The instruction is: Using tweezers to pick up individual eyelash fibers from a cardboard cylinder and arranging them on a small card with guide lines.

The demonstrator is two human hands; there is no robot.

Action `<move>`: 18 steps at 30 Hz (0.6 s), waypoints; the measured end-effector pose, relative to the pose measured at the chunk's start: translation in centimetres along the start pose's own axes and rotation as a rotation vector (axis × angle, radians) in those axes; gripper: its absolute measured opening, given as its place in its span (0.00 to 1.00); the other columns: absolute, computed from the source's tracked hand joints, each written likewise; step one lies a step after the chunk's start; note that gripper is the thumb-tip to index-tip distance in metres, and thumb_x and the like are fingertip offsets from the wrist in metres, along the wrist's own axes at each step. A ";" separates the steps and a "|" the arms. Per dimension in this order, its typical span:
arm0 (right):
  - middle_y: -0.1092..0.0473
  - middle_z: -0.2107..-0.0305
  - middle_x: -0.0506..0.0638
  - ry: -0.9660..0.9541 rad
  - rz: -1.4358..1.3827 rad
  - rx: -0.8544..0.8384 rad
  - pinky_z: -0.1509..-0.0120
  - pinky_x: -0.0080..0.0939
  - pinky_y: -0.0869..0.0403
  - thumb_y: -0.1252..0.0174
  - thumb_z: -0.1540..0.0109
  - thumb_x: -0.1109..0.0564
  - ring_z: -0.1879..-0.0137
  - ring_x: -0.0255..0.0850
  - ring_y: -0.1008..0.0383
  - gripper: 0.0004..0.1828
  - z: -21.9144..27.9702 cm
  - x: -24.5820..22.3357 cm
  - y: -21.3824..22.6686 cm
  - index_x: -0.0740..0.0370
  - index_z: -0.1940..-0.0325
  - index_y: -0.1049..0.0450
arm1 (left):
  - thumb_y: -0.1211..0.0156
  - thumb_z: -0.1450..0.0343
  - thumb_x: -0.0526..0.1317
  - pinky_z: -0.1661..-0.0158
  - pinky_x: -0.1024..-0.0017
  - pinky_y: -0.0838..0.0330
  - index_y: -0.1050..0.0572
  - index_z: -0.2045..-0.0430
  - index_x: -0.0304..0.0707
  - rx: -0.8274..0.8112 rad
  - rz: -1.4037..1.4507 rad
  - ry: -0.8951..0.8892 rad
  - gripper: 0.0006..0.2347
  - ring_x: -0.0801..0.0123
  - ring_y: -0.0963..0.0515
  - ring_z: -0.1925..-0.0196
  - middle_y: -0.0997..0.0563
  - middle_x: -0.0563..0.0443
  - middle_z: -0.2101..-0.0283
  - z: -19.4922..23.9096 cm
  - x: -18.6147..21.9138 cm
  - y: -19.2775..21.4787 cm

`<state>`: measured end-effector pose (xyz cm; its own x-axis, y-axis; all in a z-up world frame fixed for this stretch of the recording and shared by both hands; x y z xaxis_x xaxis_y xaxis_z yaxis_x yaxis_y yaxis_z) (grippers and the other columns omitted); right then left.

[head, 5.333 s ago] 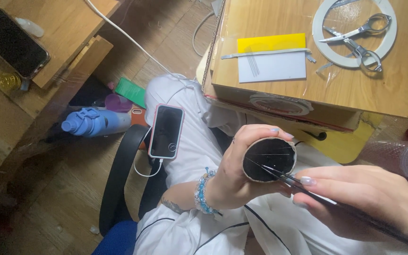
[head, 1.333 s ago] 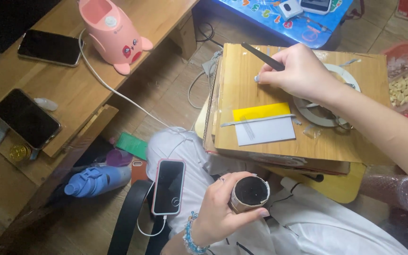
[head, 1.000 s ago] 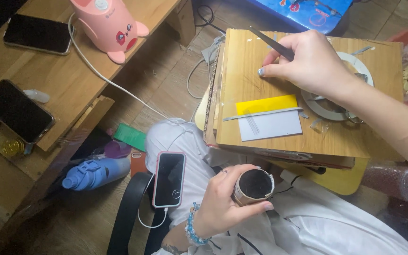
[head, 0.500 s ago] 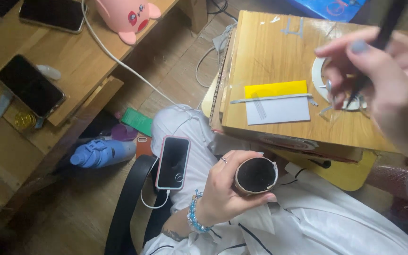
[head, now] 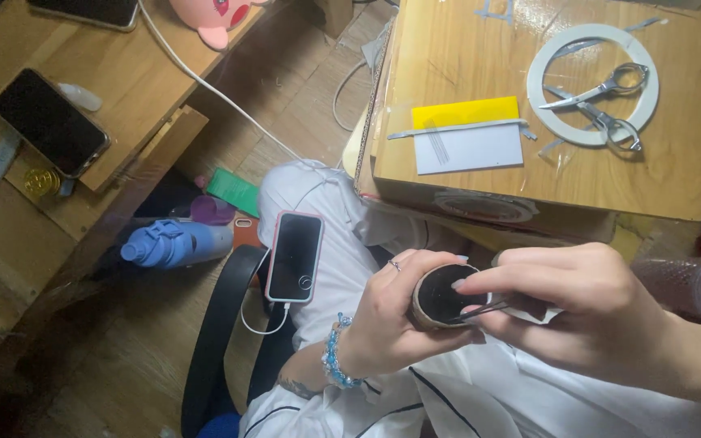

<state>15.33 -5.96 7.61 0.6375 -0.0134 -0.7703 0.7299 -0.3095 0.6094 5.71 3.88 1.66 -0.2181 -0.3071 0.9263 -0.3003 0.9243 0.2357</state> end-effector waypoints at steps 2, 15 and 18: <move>0.35 0.81 0.45 0.006 0.031 0.003 0.76 0.35 0.38 0.34 0.42 0.55 0.80 0.37 0.41 0.15 0.5 -0.1 -0.2 0.55 0.51 0.21 | 0.33 0.33 0.52 0.48 0.65 0.25 0.30 0.49 0.36 0.000 -0.006 -0.004 0.25 0.59 0.20 0.53 0.21 0.48 0.51 0.0 0.3 0.0; 0.27 0.72 0.51 0.052 0.118 0.011 0.69 0.38 0.28 0.43 0.37 0.59 0.74 0.43 0.29 0.08 1.4 -0.2 -1.5 0.61 0.54 0.25 | 0.34 0.33 0.53 0.46 0.63 0.26 0.30 0.49 0.35 -0.029 -0.040 -0.019 0.25 0.57 0.19 0.53 0.21 0.47 0.50 0.3 -0.1 -0.6; 0.25 0.69 0.51 0.048 0.148 0.018 0.67 0.39 0.26 0.44 0.37 0.59 0.71 0.44 0.26 0.08 1.5 0.2 -1.8 0.61 0.54 0.27 | 0.34 0.33 0.53 0.46 0.62 0.26 0.31 0.48 0.35 -0.031 -0.032 -0.017 0.26 0.56 0.19 0.52 0.21 0.46 0.49 0.3 -0.4 -0.7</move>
<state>13.80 -6.90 6.09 0.7492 -0.0148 -0.6622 0.6228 -0.3244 0.7119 5.78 3.26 1.01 -0.2247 -0.3403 0.9131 -0.2783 0.9204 0.2746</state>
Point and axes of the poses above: each hand's wrist, its own z-axis away from the middle knuckle, its own y-axis out of the back of the hand, x = y × z, the point moved 8 cm from there along -z, towards the middle knuckle
